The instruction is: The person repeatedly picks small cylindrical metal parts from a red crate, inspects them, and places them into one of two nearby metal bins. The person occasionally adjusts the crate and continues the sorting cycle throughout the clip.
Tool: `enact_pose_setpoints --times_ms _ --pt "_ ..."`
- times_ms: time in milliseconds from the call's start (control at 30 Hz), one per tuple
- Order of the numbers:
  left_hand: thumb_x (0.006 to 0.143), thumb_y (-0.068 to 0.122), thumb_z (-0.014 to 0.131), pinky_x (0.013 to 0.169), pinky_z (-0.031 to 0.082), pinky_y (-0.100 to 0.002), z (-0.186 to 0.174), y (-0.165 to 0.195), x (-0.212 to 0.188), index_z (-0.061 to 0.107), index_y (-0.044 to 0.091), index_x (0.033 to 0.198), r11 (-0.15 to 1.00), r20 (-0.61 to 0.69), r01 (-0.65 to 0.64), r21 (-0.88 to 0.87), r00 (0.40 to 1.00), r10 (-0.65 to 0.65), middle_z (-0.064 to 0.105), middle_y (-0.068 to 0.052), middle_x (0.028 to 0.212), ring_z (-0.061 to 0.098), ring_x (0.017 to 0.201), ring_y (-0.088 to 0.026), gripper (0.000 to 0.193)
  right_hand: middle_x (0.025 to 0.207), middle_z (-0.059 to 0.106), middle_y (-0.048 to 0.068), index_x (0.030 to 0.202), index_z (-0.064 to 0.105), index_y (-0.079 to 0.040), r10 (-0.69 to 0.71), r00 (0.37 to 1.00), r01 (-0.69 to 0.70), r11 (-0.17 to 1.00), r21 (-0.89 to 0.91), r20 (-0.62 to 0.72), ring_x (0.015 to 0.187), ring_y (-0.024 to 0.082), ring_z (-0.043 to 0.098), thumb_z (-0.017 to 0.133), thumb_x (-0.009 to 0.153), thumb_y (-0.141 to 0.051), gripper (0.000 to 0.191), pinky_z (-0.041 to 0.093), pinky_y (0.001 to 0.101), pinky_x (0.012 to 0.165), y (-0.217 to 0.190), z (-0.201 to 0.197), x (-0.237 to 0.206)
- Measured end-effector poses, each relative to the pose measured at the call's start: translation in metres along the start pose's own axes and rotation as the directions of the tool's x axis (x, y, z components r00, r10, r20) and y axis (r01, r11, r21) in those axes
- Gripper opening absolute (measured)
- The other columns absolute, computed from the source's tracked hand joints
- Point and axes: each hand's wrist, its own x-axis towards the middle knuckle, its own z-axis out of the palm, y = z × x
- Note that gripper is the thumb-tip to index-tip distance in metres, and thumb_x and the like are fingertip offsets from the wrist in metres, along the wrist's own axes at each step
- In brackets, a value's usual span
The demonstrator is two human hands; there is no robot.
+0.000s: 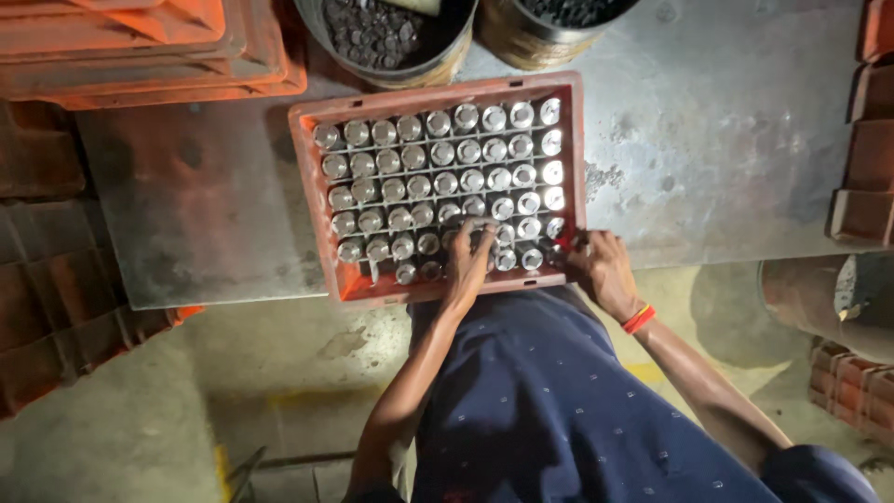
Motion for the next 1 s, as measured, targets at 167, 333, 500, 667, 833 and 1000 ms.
enact_pose_setpoints --times_ms 167,333,500,667,833,1000 --pt "0.105 0.023 0.064 0.062 0.045 -0.020 -0.030 0.009 -0.009 0.068 0.009 0.113 0.997 -0.013 0.066 -0.040 0.998 -0.067 0.062 0.004 0.089 0.053 0.074 -0.003 0.017 0.104 0.064 0.011 0.098 0.080 -0.014 0.141 0.990 -0.140 0.987 0.073 -0.001 0.098 0.032 0.054 0.078 0.077 -0.017 0.021 0.044 0.0424 0.084 -0.003 0.016 0.015" --pt "0.101 0.026 0.065 0.050 0.039 -0.022 -0.080 0.026 -0.024 0.069 0.012 0.108 0.963 -0.029 0.260 -0.071 0.965 -0.262 0.059 0.006 0.079 0.048 0.060 -0.005 0.016 0.087 0.067 0.010 0.093 0.075 -0.010 0.237 0.970 -0.201 0.909 0.366 -0.056 0.085 0.028 0.059 0.079 0.089 -0.022 0.014 0.047 0.0402 0.079 -0.018 -0.013 0.063" --pt "0.102 0.028 0.064 0.051 0.041 -0.022 -0.134 0.029 -0.025 0.068 0.012 0.109 0.969 -0.111 0.198 -0.148 0.970 -0.215 0.062 0.006 0.085 0.051 0.068 -0.003 0.018 0.097 0.070 0.013 0.113 0.074 -0.003 0.264 0.899 -0.112 0.910 0.399 -0.349 0.090 0.027 0.059 0.067 0.108 -0.017 0.016 0.046 0.0397 0.081 -0.073 -0.043 0.186" --pt "0.101 0.026 0.067 0.049 0.041 -0.023 -0.176 0.041 -0.017 0.070 0.012 0.112 0.966 -0.187 0.244 -0.082 0.949 -0.256 0.060 0.003 0.075 0.051 0.058 -0.005 0.019 0.119 0.069 0.024 0.127 0.066 -0.004 -0.134 0.936 0.261 0.884 0.387 -0.326 0.110 0.041 0.066 0.055 0.114 -0.028 0.030 0.053 0.0460 0.095 -0.110 -0.024 0.368" --pt "0.103 0.023 0.063 0.049 0.038 -0.022 -0.202 0.059 -0.011 0.069 0.011 0.114 0.962 -0.192 0.111 -0.249 0.968 -0.161 0.059 0.002 0.072 0.050 0.056 -0.005 0.018 0.112 0.068 0.033 0.131 0.066 -0.006 -0.328 0.914 0.305 0.943 0.131 0.239 0.103 0.050 0.063 0.042 0.109 -0.047 0.053 0.048 0.0569 0.091 -0.096 0.040 0.451" --pt "0.102 0.023 0.062 0.045 0.031 -0.020 -0.213 0.067 -0.007 0.067 0.011 0.114 0.929 -0.265 0.107 -0.354 0.941 -0.210 0.059 0.003 0.073 0.049 0.054 -0.004 0.017 0.098 0.074 0.028 0.117 0.069 -0.011 -0.258 0.932 0.288 0.954 -0.087 0.255 0.093 0.050 0.069 0.053 0.101 -0.043 0.039 0.057 0.0554 0.078 -0.088 0.076 0.463"
